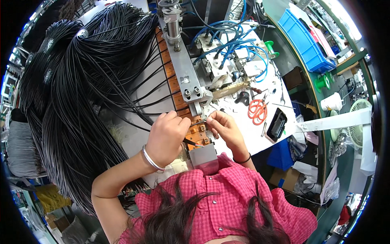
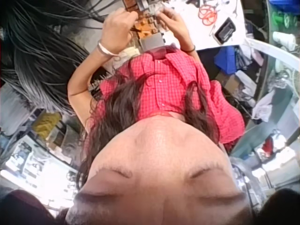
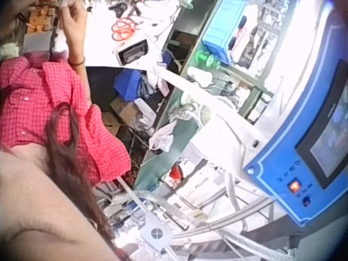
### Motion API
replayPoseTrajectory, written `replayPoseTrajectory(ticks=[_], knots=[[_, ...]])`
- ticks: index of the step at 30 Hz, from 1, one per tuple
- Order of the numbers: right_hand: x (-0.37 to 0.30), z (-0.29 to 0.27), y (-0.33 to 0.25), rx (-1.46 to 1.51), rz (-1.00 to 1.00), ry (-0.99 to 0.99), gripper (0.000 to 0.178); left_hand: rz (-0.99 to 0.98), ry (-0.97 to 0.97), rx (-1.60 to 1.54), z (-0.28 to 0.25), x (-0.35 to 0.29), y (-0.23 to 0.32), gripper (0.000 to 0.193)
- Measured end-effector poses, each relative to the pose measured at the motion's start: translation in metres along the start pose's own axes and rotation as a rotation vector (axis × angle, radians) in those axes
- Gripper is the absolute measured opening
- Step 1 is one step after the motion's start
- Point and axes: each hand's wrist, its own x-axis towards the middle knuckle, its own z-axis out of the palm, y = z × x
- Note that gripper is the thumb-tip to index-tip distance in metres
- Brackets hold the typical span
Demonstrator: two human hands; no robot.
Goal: The person holds a bundle of cables and positions the exposed wire ends into a machine fixture by hand.
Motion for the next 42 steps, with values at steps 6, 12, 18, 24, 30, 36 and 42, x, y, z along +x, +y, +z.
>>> replayPoseTrajectory(ticks=[6, 12, 18, 24, 30, 36, 42], knots=[[-0.001, -0.010, -0.003, -0.087, 0.095, -0.105, 0.016, 0.081, -0.094, 0.070, 0.005, -0.002, 0.000, 0.015], [-0.008, 0.002, -0.001, -0.056, -0.018, -0.002, 0.015, 0.117, -0.081, 0.108, 0.003, -0.001, 0.002, 0.014], [-0.008, 0.000, -0.010, -0.062, 0.040, -0.028, 0.015, 0.099, -0.054, 0.127, -0.001, -0.003, 0.003, 0.011], [-0.004, -0.006, -0.001, -0.148, 0.055, -0.046, 0.015, 0.116, -0.074, 0.158, 0.003, -0.003, 0.001, 0.009], [-0.008, -0.001, -0.004, -0.152, -0.091, 0.078, 0.007, 0.022, -0.386, 0.400, -0.018, -0.002, -0.016, 0.008], [-0.014, 0.009, -0.008, -0.118, -0.253, -0.002, 0.012, 0.044, -0.097, 0.176, -0.008, 0.001, -0.005, 0.011], [-0.015, 0.011, -0.013, 0.007, -0.148, 0.010, 0.014, 0.098, -0.005, 0.081, -0.005, 0.001, 0.001, 0.009]])
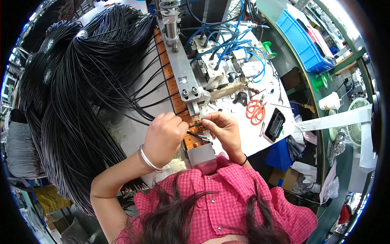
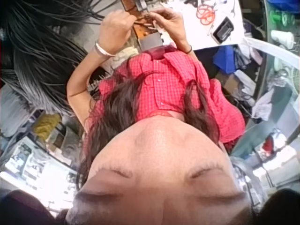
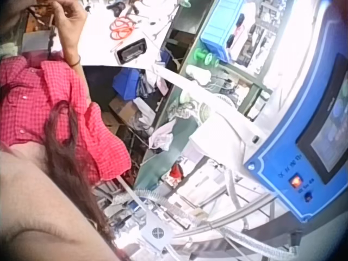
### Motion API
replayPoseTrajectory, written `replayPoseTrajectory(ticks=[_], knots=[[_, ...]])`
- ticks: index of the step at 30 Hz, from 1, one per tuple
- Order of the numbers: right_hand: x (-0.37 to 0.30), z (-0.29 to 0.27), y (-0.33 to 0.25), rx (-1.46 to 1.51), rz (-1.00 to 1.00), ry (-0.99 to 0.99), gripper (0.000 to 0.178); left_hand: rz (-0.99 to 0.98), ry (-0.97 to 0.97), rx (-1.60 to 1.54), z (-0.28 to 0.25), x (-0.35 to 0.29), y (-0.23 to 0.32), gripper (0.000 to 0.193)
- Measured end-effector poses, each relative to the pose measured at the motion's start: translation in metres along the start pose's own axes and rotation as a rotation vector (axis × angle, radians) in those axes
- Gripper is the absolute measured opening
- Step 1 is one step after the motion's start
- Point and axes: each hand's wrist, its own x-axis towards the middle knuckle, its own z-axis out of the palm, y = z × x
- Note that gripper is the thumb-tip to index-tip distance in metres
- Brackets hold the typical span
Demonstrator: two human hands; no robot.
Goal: The person holds a bundle of cables and positions the exposed wire ends into a machine fixture by hand.
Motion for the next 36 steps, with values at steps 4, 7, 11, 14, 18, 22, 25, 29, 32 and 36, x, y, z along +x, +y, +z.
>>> replayPoseTrajectory(ticks=[4, 7, 11, 14, 18, 22, 25, 29, 32, 36], knots=[[0.000, 0.002, 0.003, -0.007, -0.022, 0.026, 0.012, -0.025, -0.008, -0.030, -0.002, 0.000, 0.001, 0.011], [-0.002, 0.002, 0.003, 0.001, -0.032, 0.034, 0.011, -0.041, -0.028, -0.033, -0.002, 0.000, 0.002, 0.012], [-0.002, -0.001, -0.002, 0.074, 0.041, 0.009, 0.011, -0.053, -0.036, -0.015, 0.003, 0.001, 0.002, 0.012], [-0.002, -0.004, -0.007, 0.176, 0.114, -0.039, 0.010, -0.051, -0.007, -0.027, 0.005, 0.000, 0.001, 0.013], [0.001, -0.006, -0.007, 0.221, 0.227, -0.195, 0.008, -0.062, -0.023, -0.027, 0.007, -0.003, 0.000, 0.013], [0.002, -0.010, 0.007, 0.023, 0.013, -0.011, 0.006, -0.038, -0.072, -0.049, 0.013, -0.003, 0.003, 0.014], [0.003, -0.013, 0.010, -0.017, 0.005, -0.053, 0.007, 0.091, 0.026, -0.005, 0.014, -0.001, 0.000, 0.013], [0.006, -0.009, 0.012, -0.092, 0.068, 0.027, 0.009, 0.006, 0.038, -0.018, 0.008, 0.001, 0.000, 0.015], [0.010, -0.014, 0.013, -0.041, 0.162, -0.060, 0.010, -0.032, -0.045, -0.016, 0.003, -0.001, 0.000, 0.016], [0.015, -0.022, 0.012, 0.000, 0.260, -0.135, 0.010, -0.030, -0.097, 0.003, 0.010, -0.002, -0.001, 0.017]])
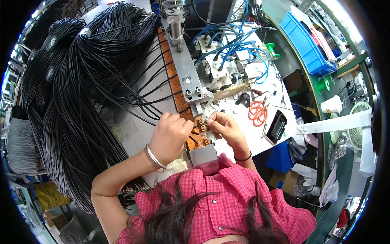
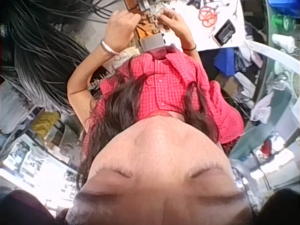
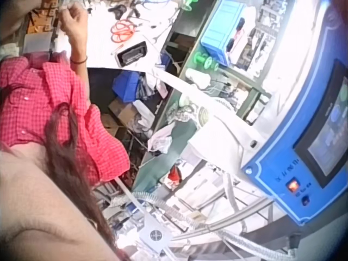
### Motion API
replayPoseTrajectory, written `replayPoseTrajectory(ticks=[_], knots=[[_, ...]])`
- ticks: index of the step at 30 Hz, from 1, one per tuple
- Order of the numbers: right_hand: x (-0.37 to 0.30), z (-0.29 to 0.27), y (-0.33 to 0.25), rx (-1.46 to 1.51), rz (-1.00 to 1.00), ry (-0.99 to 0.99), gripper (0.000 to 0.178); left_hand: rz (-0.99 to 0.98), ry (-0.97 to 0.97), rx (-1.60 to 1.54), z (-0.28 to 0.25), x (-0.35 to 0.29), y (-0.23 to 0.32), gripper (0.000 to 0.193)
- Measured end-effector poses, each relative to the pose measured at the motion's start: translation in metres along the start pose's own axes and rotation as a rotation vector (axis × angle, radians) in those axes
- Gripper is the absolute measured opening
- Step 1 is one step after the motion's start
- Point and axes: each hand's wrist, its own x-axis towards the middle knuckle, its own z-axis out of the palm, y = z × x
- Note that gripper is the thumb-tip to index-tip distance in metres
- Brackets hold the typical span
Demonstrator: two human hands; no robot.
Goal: The person holds a bundle of cables and positions the exposed wire ends into a machine fixture by hand.
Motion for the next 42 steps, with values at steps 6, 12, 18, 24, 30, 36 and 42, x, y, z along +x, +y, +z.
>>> replayPoseTrajectory(ticks=[6, 12, 18, 24, 30, 36, 42], knots=[[-0.008, 0.012, -0.007, -0.126, -0.056, 0.161, 0.007, -0.022, 0.087, 0.159, -0.002, 0.001, -0.003, 0.017], [-0.017, 0.021, -0.012, -0.061, -0.311, 0.104, 0.010, 0.016, 0.105, -0.036, 0.000, 0.000, 0.001, 0.014], [-0.017, 0.016, -0.006, 0.007, -0.272, 0.173, 0.008, 0.018, 0.077, -0.046, -0.002, 0.001, 0.001, 0.009], [-0.018, 0.021, -0.009, 0.096, -0.238, 0.126, 0.011, -0.051, 0.143, -0.069, -0.005, 0.002, 0.003, 0.011], [-0.018, 0.016, -0.014, 0.360, -0.117, -0.136, 0.013, -0.061, 0.157, -0.125, -0.002, 0.002, 0.001, 0.012], [-0.018, 0.025, -0.013, 0.060, -0.311, 0.151, 0.014, -0.057, 0.180, -0.133, -0.003, 0.002, 0.001, 0.010], [-0.020, 0.015, -0.017, 0.218, -0.179, -0.050, 0.012, -0.054, 0.145, -0.127, -0.001, 0.001, -0.001, 0.008]])
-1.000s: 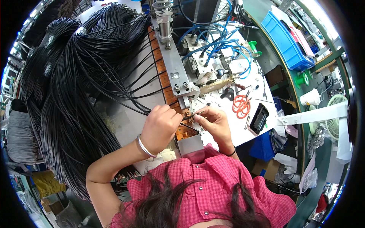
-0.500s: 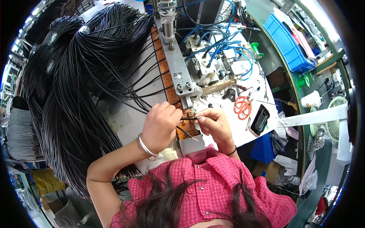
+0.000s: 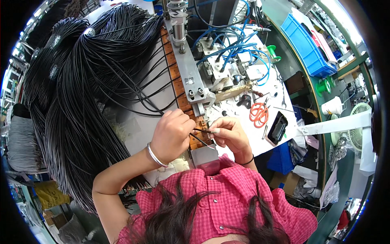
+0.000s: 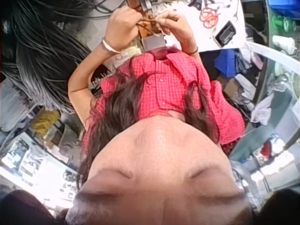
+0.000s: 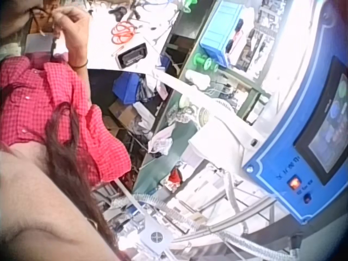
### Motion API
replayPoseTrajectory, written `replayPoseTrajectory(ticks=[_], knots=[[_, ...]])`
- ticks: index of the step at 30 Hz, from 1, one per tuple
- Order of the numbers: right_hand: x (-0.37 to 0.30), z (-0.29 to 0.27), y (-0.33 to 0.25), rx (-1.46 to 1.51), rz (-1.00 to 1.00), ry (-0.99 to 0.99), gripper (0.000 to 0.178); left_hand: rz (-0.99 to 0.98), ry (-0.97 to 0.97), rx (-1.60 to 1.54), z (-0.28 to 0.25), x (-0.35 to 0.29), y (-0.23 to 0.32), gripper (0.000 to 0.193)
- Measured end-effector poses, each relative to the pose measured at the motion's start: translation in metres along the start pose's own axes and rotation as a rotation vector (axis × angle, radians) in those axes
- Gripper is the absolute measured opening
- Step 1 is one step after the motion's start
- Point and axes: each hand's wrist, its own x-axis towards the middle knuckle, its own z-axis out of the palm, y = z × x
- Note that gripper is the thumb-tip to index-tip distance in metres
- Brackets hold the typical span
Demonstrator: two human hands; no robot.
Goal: The person holds a bundle of cables and positions the exposed wire ends into a machine fixture by hand.
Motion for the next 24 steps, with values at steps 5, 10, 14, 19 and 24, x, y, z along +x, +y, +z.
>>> replayPoseTrajectory(ticks=[5, 10, 14, 19, 24], knots=[[0.002, 0.000, 0.002, -0.100, 0.052, -0.004, 0.007, 0.049, -0.036, 0.063, -0.001, -0.001, 0.001, 0.007], [0.005, -0.007, 0.010, -0.081, -0.007, 0.064, 0.007, 0.088, -0.040, 0.009, 0.003, 0.001, 0.005, 0.008], [0.011, -0.013, 0.017, -0.175, -0.012, 0.110, 0.011, 0.150, -0.028, 0.020, 0.005, 0.002, -0.001, 0.008], [0.014, -0.003, 0.020, -0.314, -0.015, 0.189, 0.012, 0.070, 0.008, 0.043, -0.003, 0.001, 0.003, 0.008], [0.014, -0.014, 0.016, -0.211, 0.106, -0.009, 0.013, 0.037, -0.094, 0.095, -0.005, -0.001, 0.005, 0.009]])
